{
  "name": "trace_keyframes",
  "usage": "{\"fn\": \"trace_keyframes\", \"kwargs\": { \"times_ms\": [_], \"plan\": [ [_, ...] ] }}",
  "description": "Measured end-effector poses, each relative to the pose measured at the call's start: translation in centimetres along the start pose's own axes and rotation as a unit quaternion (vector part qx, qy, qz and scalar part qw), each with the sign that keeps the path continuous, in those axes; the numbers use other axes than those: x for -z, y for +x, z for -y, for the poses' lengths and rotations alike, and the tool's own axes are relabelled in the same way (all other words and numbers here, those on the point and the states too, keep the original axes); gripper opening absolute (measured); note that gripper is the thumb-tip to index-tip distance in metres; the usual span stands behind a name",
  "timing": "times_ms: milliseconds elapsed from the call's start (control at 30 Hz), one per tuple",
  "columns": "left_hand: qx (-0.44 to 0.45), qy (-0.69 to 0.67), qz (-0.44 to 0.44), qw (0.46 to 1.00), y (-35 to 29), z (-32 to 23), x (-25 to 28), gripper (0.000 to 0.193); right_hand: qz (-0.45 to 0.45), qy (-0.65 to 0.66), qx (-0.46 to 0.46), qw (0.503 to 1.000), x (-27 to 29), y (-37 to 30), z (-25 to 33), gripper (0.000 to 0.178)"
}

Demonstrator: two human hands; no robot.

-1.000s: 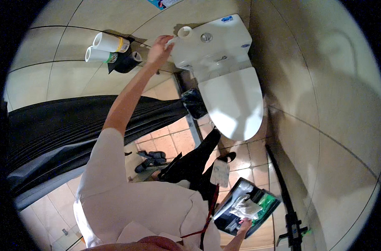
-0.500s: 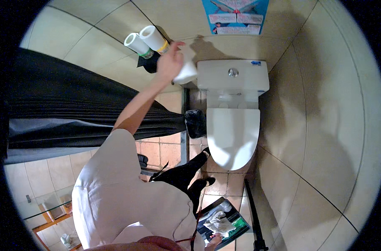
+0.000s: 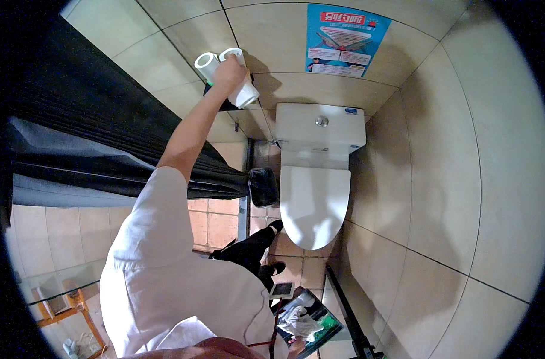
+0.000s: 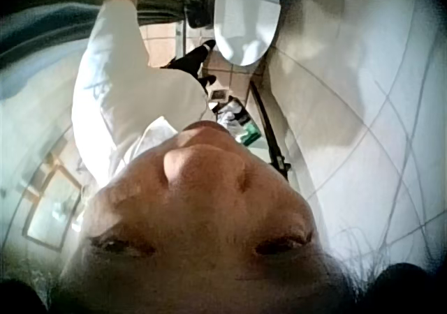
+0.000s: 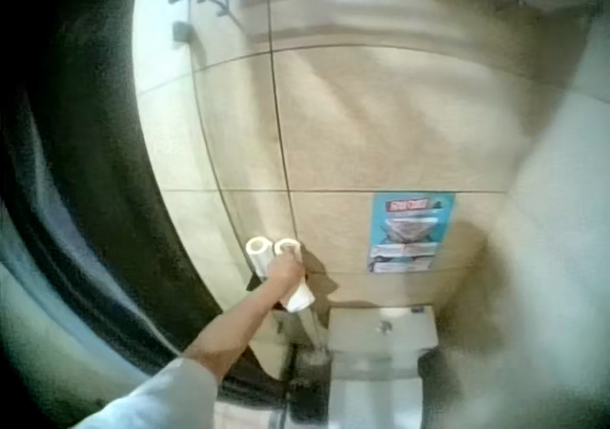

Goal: The person moves a cleaning cart, carries a tray into a bathroom, cleans the toilet bowl with a brush and a liquid from a bottle, wipes the toilet seat and surfaces with a cloth, washes the cloth in the sink, replaces toiletries in the shower area, and fits a plastic bag into a small trash can.

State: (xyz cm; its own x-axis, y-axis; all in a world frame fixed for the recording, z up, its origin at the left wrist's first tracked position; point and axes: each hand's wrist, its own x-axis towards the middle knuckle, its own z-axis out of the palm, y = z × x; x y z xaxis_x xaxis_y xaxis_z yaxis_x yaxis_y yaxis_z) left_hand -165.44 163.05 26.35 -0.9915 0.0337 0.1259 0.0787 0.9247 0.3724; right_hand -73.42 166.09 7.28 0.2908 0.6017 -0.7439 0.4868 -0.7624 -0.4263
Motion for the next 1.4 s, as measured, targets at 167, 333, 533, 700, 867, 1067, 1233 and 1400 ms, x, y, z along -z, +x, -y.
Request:
{"fn": "trace_keyframes", "kwargs": {
  "times_ms": [167, 333, 533, 700, 867, 1067, 1233, 1400],
  "plan": [
    [-0.144, -0.089, -0.067, 0.983, -6.8, -1.9, 3.3, 0.028, -0.002, 0.004, 0.007, 1.0, 1.7, 0.4, -2.1, 0.01],
    [-0.305, -0.137, 0.189, 0.923, -23.5, -1.4, 1.3, 0.041, 0.016, 0.011, 0.029, 0.999, 4.3, 3.6, -5.9, 0.011],
    [-0.192, -0.069, 0.358, 0.911, -41.6, 17.1, -7.8, 0.029, 0.069, -0.003, 0.085, 0.994, 6.2, 10.6, -10.4, 0.013],
    [0.005, -0.012, 0.382, 0.924, -56.8, 34.5, -5.6, 0.036, 0.161, -0.061, 0.161, 0.972, 0.6, 14.0, -6.3, 0.013],
    [0.146, -0.017, 0.388, 0.91, -70.8, 43.2, -0.2, 0.051, 0.2, -0.164, 0.234, 0.937, -4.0, 13.6, -2.1, 0.013],
    [0.185, -0.084, 0.328, 0.923, -78.2, 45.3, 5.8, 0.07, 0.262, -0.257, 0.31, 0.877, -8.3, 9.2, 0.2, 0.014],
    [0.212, -0.199, 0.21, 0.934, -81.7, 47.1, 8.6, 0.06, 0.308, -0.332, 0.362, 0.815, -9.1, 5.4, -1.3, 0.014],
    [0.308, -0.243, 0.141, 0.909, -88.4, 48.4, 12.0, 0.046, 0.323, -0.393, 0.369, 0.778, -6.7, 6.3, -2.8, 0.015]
  ]
}}
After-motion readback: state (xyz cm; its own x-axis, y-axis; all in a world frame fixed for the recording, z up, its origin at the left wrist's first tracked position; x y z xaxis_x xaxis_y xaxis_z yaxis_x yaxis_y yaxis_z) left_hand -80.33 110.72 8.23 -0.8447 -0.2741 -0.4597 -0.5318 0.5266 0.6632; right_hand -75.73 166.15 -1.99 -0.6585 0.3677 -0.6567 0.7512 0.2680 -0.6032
